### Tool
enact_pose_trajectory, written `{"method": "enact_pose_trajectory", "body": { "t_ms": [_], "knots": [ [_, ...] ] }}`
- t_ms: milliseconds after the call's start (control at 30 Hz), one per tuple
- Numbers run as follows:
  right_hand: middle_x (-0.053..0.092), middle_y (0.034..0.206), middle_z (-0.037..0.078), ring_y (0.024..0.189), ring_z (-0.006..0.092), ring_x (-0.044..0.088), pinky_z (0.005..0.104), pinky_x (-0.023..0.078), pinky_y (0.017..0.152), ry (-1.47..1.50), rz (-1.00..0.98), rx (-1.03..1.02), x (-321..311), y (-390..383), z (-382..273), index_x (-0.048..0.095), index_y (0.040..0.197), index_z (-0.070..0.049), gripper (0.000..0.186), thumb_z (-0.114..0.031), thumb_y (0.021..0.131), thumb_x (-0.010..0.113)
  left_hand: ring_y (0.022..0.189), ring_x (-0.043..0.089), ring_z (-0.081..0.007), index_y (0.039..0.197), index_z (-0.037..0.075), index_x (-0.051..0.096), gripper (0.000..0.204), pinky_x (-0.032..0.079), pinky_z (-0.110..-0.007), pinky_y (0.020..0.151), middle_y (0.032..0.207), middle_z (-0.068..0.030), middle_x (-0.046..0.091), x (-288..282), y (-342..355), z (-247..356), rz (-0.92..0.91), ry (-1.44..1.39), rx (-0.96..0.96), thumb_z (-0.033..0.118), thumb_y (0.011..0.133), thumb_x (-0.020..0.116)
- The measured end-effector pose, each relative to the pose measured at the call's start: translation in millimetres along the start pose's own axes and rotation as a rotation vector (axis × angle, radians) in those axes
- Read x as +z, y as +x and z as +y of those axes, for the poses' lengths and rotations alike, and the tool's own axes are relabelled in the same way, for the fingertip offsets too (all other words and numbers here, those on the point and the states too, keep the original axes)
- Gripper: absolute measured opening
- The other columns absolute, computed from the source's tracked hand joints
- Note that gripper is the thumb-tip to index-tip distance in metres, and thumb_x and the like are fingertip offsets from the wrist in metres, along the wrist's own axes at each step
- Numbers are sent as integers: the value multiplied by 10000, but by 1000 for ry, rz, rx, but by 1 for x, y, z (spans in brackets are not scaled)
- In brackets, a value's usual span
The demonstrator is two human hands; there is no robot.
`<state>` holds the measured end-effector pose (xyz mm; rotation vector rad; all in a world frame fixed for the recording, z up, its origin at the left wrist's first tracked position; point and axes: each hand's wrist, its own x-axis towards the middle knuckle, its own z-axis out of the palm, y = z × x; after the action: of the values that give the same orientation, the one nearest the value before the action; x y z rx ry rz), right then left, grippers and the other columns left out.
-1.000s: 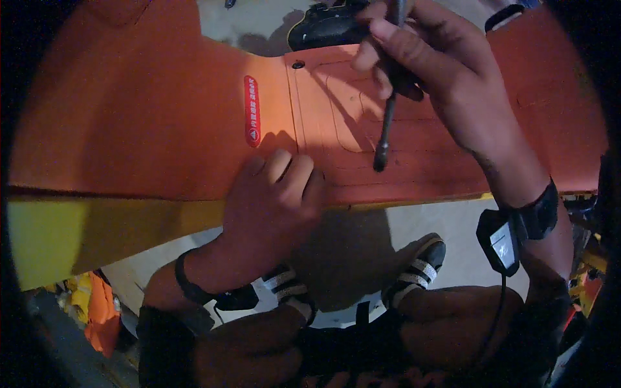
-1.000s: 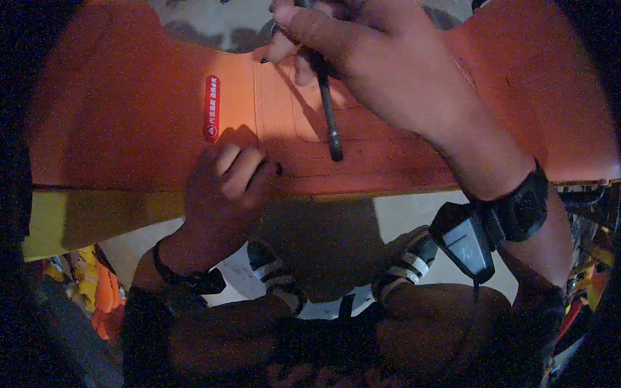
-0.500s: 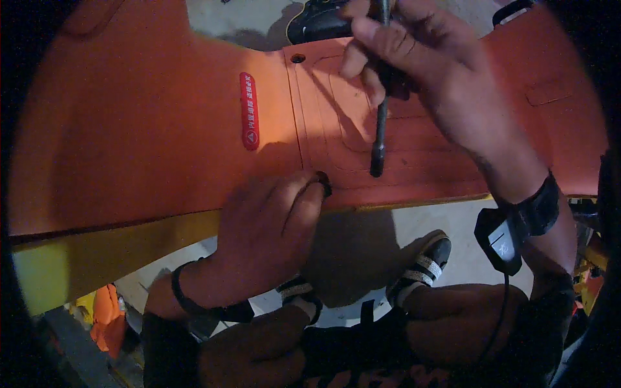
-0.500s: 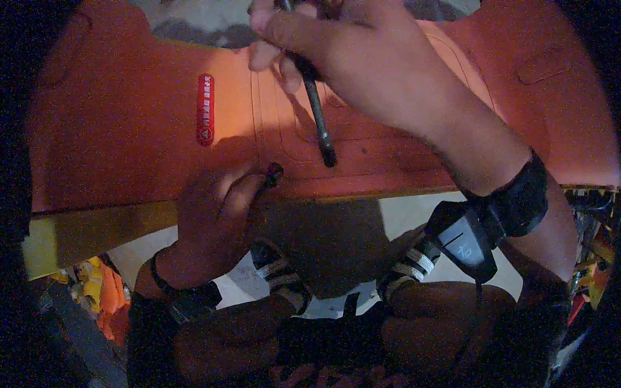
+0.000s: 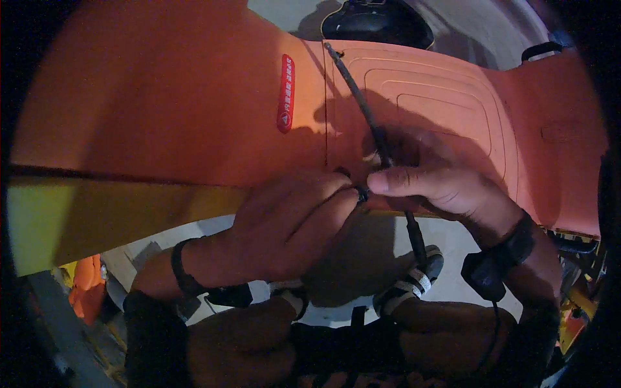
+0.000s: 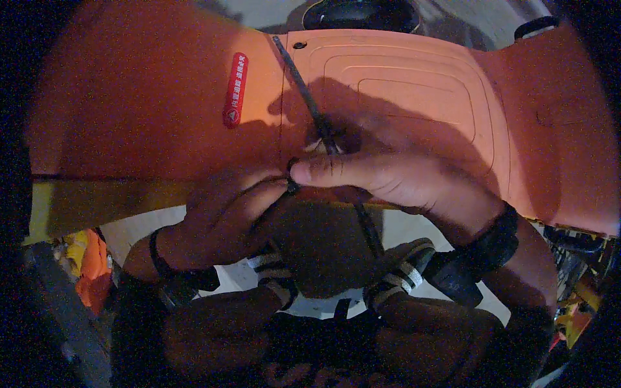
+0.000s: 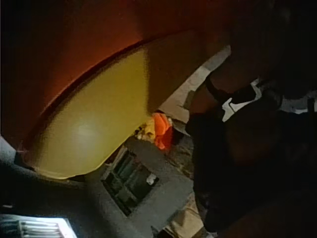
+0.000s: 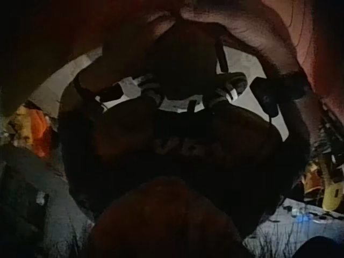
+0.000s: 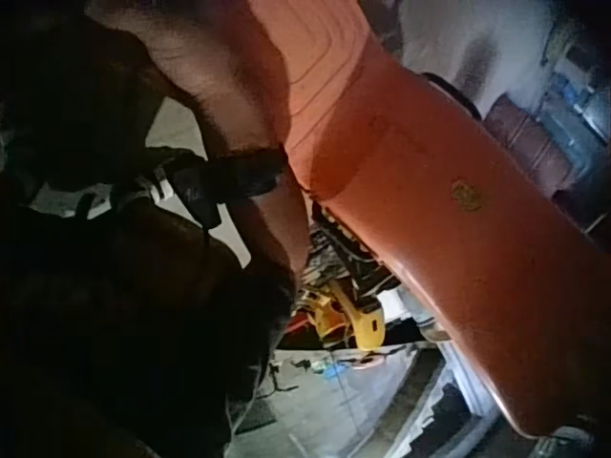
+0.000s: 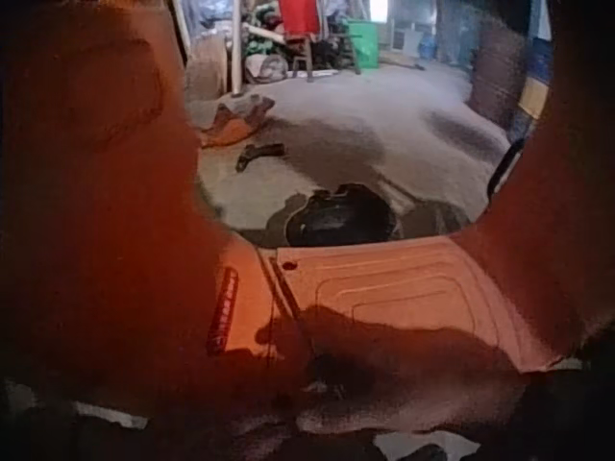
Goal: Using a T-handle wrench to unscrew and remove a component from an orange electric scooter.
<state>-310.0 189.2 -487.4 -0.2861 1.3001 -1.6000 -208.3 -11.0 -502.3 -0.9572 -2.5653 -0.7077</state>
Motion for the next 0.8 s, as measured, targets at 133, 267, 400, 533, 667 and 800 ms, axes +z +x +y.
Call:
{"method": "enact_pose_trajectory", "body": {
  "t_ms": [133,267,400,533,667,800],
  "knots": [
    [588,907,17,870,112,558,249,455,775,-53,-42,-13,0,3,3,543,1141,-66,426,-127,770,744,784,630,-266,1021,-29,563,334,533,-329,644,933,-153,593,3,-1,0,29,23,2,41,704,638],
    [577,881,20,804,106,568,234,458,703,-127,-13,-5,-2,8,1,515,1047,-54,410,-86,729,771,762,624,-271,1032,-37,555,345,530,-336,633,910,-151,590,-4,4,-1,46,-21,-11,30,702,634],
    [577,846,25,759,108,571,232,457,671,-73,-16,-29,-1,9,5,483,995,-54,424,-50,698,786,708,606,-259,1042,-49,554,355,512,-334,589,857,-136,578,2,4,2,105,88,0,13,700,629],
    [581,827,23,764,109,579,231,463,671,-135,-47,-63,-8,9,13,485,991,-59,442,-36,679,796,673,588,-239,1046,-58,553,361,495,-325,557,825,-125,564,3,6,-1,94,30,40,5,698,624],
    [583,823,19,776,112,591,225,477,675,-133,-27,-43,-9,9,10,486,989,-63,452,-27,668,801,659,578,-223,1041,-65,552,361,485,-316,541,822,-122,560,1,5,-2,68,-1,38,19,696,617],
    [578,824,14,775,108,595,233,494,681,-142,-34,-19,-12,9,10,484,982,-61,452,-16,662,800,656,572,-221,1036,-60,554,359,480,-315,532,825,-118,557,1,4,-3,57,-15,38,45,698,611]
  ]
}}
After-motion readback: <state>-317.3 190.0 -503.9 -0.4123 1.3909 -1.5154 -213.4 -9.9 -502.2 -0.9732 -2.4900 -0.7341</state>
